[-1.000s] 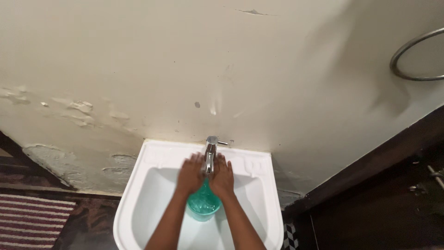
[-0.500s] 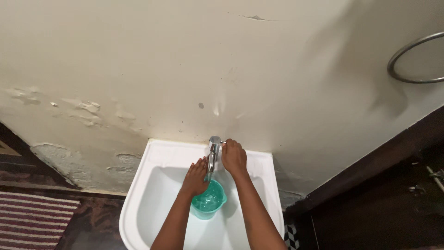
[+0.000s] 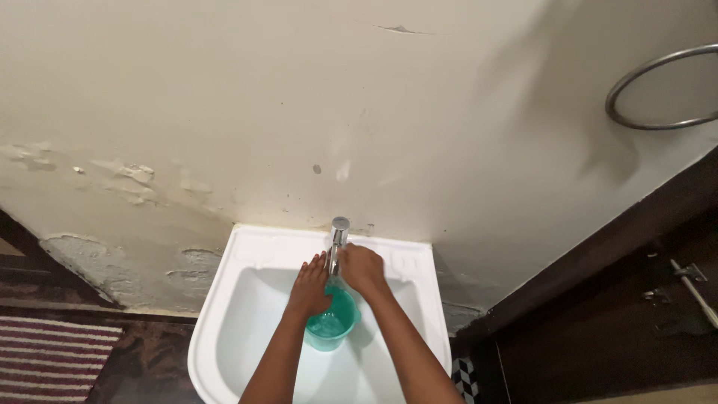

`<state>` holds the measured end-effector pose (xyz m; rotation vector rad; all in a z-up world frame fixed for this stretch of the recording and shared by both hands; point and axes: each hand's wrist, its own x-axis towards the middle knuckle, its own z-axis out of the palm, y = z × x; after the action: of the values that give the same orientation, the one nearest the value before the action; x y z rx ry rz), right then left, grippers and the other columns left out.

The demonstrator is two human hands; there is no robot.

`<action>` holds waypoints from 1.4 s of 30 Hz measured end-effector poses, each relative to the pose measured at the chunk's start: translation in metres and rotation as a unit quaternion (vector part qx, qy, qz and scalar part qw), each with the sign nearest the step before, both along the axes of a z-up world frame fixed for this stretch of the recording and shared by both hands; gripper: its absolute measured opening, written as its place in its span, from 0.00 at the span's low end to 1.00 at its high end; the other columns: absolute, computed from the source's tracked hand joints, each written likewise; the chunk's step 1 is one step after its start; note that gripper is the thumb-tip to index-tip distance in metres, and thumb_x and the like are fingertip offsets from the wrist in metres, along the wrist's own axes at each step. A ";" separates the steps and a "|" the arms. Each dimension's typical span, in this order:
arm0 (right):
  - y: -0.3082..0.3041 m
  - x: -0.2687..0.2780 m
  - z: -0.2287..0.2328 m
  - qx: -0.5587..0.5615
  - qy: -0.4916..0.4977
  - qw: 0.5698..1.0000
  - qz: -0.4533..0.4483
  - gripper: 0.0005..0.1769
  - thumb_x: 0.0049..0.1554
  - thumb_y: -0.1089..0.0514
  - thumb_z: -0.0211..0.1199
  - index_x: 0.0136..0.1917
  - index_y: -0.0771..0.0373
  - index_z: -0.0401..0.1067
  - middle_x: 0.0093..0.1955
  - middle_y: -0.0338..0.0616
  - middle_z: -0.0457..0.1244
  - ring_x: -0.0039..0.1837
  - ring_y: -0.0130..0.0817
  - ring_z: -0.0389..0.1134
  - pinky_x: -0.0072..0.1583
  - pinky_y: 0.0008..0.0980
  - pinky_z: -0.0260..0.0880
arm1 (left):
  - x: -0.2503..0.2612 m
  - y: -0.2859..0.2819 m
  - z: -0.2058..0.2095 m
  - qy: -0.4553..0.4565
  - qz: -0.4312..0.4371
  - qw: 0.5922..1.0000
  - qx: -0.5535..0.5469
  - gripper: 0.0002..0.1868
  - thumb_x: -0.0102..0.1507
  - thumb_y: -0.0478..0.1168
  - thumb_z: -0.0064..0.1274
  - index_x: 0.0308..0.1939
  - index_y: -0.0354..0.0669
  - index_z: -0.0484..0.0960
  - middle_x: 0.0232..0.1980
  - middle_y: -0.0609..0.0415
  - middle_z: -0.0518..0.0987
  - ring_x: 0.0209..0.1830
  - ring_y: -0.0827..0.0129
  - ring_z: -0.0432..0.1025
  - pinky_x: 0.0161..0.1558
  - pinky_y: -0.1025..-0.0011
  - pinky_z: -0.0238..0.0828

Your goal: The person washes the surface of a sink and a small plastic cup using their hands under running water.

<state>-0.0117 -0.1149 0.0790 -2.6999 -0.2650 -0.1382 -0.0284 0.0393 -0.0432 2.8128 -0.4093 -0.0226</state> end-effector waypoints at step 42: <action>-0.134 -0.142 -0.037 -0.245 0.090 0.965 -0.009 0.54 0.55 0.44 0.66 0.83 0.58 0.41 0.86 0.55 0.32 0.86 0.43 0.28 0.82 0.40 0.25 | -0.109 0.004 -0.062 0.107 0.339 0.859 -0.369 0.41 0.53 0.49 0.58 0.73 0.64 0.70 0.37 0.43 0.86 0.39 0.55 0.82 0.47 0.58 0.79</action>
<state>-0.1541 -0.2489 0.0421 -3.1780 -0.2440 0.1931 -0.1372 0.0432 -0.1051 2.0094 0.5351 -0.0195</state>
